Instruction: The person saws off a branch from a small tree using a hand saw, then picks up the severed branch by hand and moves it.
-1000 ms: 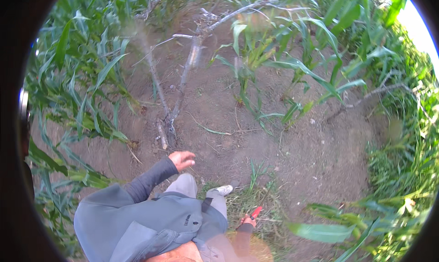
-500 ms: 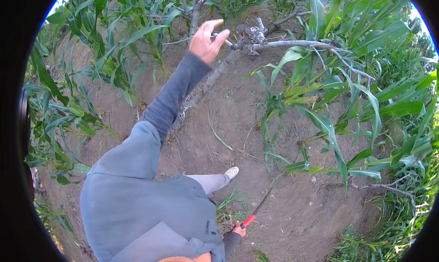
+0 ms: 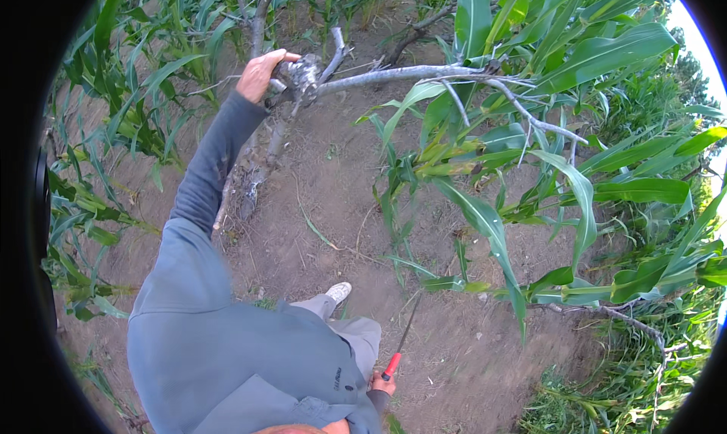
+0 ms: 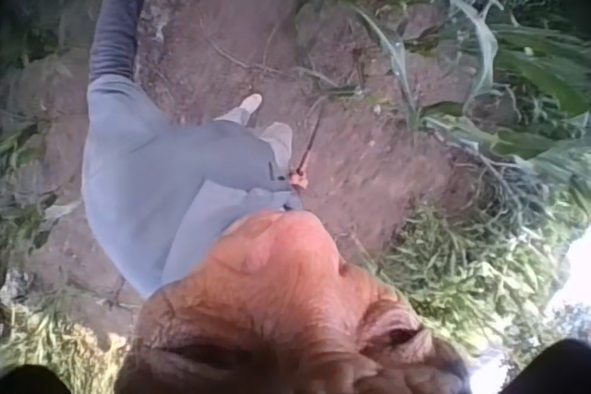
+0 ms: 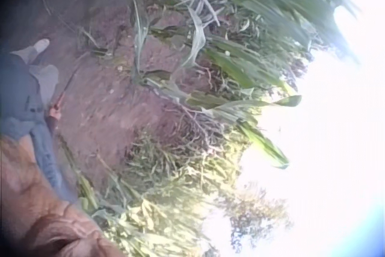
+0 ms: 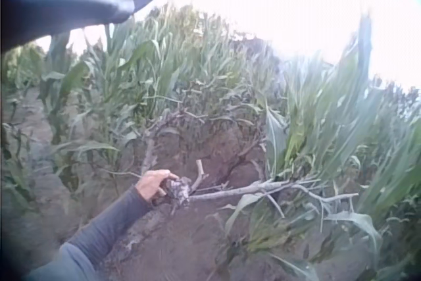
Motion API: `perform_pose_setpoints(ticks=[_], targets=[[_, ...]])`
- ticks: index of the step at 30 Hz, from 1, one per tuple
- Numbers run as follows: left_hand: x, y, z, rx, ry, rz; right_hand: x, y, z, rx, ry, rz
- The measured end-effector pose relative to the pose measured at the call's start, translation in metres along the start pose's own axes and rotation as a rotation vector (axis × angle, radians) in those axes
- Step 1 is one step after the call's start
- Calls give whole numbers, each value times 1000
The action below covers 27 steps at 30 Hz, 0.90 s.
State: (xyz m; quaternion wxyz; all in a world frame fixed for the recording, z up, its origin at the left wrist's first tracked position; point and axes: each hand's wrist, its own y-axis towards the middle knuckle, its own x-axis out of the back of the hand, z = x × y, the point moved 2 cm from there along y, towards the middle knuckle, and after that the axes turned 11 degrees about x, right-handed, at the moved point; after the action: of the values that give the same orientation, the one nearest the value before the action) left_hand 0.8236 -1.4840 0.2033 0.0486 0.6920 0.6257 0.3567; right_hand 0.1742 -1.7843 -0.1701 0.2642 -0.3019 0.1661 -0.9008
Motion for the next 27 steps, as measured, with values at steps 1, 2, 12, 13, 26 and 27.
perform_pose_setpoints(ticks=[1, 2, 12, 13, 26, 27], targets=[[1, -5, 0, -51, 13, -23, -2, 9, 11, 14, -19, 37], [3, -6, -2, -25, 16, -4, -6, 19, 22, 27, -39, 73], [4, 4, -13, 260, -154, -152, -1, 113, 63, 373, -647, 420], [5, -2, -17, 254, -125, -186, 3, 113, 62, 372, -709, 469], [-18, -5, -26, -274, 536, -271, -16, 148, 91, 490, -689, 553], [-18, -6, -26, -309, 599, -283, -19, 143, 100, 476, -669, 565]])
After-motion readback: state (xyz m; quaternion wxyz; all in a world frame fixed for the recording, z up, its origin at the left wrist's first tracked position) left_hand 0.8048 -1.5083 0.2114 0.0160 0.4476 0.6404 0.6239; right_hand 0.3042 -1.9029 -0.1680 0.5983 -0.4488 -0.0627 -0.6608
